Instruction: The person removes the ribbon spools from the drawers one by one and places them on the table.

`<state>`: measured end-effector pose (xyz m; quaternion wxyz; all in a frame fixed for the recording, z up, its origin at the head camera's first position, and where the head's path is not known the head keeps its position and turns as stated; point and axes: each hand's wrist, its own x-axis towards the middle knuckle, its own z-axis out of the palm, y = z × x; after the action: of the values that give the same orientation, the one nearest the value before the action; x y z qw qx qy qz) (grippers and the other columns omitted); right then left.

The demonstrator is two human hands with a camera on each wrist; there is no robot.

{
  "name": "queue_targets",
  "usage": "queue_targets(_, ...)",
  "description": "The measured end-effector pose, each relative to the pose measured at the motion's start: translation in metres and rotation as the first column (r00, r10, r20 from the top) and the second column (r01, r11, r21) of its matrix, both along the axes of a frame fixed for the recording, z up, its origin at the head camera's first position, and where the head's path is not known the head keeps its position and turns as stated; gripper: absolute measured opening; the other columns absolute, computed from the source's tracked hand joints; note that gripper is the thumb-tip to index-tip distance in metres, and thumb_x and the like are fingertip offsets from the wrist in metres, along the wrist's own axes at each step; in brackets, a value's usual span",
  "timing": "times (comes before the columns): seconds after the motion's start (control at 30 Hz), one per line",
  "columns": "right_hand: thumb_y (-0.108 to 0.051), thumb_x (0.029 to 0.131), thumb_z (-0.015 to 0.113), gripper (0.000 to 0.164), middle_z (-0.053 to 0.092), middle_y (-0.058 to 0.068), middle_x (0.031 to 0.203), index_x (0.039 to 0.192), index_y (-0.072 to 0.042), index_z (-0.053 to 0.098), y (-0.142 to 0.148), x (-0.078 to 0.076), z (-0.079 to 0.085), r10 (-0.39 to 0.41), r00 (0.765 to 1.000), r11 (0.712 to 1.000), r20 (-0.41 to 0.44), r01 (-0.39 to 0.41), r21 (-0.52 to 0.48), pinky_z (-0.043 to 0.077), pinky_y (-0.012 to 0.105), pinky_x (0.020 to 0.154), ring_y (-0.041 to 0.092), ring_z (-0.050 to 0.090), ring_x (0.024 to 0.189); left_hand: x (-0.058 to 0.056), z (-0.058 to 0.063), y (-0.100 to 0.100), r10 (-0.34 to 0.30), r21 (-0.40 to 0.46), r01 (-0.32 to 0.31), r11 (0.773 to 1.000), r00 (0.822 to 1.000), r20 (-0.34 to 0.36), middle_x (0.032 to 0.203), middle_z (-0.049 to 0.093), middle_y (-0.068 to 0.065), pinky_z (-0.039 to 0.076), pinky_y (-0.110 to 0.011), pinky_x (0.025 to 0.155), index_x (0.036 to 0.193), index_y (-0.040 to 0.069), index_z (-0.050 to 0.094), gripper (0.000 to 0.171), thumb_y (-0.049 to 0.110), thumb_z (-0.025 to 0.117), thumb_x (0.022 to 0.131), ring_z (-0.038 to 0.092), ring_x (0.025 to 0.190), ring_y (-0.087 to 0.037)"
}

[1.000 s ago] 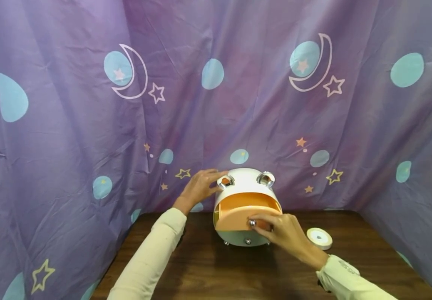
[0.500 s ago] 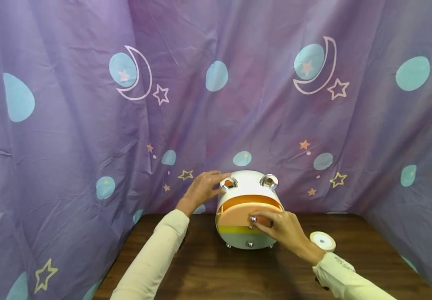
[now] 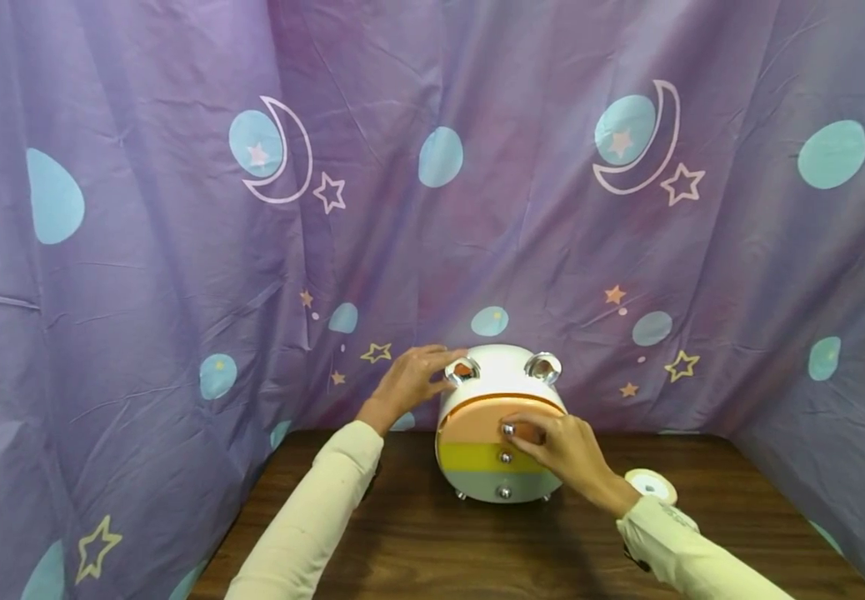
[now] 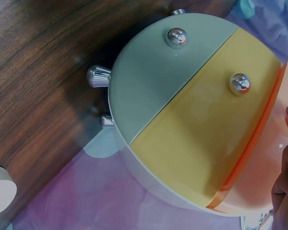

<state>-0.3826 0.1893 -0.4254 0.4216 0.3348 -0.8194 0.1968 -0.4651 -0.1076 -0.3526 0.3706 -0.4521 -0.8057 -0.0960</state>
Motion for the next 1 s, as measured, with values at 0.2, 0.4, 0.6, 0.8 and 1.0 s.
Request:
queue_targets(0.2, -0.032, 0.08, 0.091, 0.032, 0.079, -0.005, 0.098, 0.109, -0.033, 0.079, -0.001, -0.007, -0.002, -0.008, 1.0, 1.0, 0.015, 0.008, -0.021, 0.057, 0.038, 0.055, 0.008, 0.06, 0.063, -0.001, -0.002, 0.0, 0.012, -0.006, -0.012, 1.0, 1.0, 0.016, 0.12, 0.075, -0.007, 0.054, -0.038, 0.106, 0.142, 0.015, 0.066, 0.065, 0.029, 0.088, 0.083, 0.068, 0.118, -0.024)
queue_targets(0.4, -0.03, 0.081, 0.091, 0.031, 0.08, -0.003, 0.099, 0.109, -0.032, 0.08, 0.0, -0.011, -0.005, -0.023, 0.999, 0.999, 0.032, 0.024, -0.031, 0.057, 0.038, 0.054, 0.009, 0.062, 0.062, 0.0, -0.002, 0.0, 0.014, -0.01, -0.014, 1.0, 1.0, 0.025, 0.123, 0.075, -0.007, 0.053, -0.038, 0.107, 0.142, 0.015, 0.065, 0.064, 0.029, 0.088, 0.084, 0.067, 0.119, -0.025)
queue_targets(0.6, -0.033, 0.08, 0.091, 0.031, 0.08, -0.001, 0.1, 0.109, -0.032, 0.08, -0.002, -0.013, -0.002, -0.044, 0.998, 0.998, 0.046, 0.045, -0.033, 0.061, 0.043, 0.058, 0.021, 0.074, 0.071, -0.001, -0.001, -0.001, 0.013, -0.001, -0.013, 1.0, 1.0, 0.019, 0.124, 0.075, -0.006, 0.053, -0.038, 0.108, 0.141, 0.013, 0.067, 0.064, 0.029, 0.089, 0.083, 0.067, 0.12, -0.026)
queue_targets(0.8, -0.033, 0.079, 0.092, 0.031, 0.08, -0.004, 0.1, 0.109, -0.034, 0.08, -0.002, -0.014, -0.002, -0.054, 0.997, 0.998, 0.046, 0.056, -0.031, 0.06, 0.043, 0.056, 0.019, 0.072, 0.069, 0.0, 0.001, 0.0, 0.008, 0.0, -0.008, 1.0, 1.0, 0.016, 0.124, 0.075, -0.005, 0.053, -0.038, 0.108, 0.14, 0.014, 0.067, 0.064, 0.029, 0.089, 0.083, 0.067, 0.12, -0.025)
queue_targets(1.0, -0.031, 0.079, 0.092, 0.034, 0.08, -0.006, 0.104, 0.11, -0.034, 0.08, -0.001, -0.016, -0.004, -0.036, 0.998, 0.999, 0.041, 0.037, -0.031, 0.061, 0.041, 0.058, 0.016, 0.073, 0.072, 0.0, 0.001, 0.0, 0.007, -0.002, -0.007, 1.0, 1.0, 0.016, 0.125, 0.074, -0.005, 0.054, -0.039, 0.107, 0.141, 0.015, 0.067, 0.063, 0.029, 0.088, 0.083, 0.068, 0.119, -0.026)
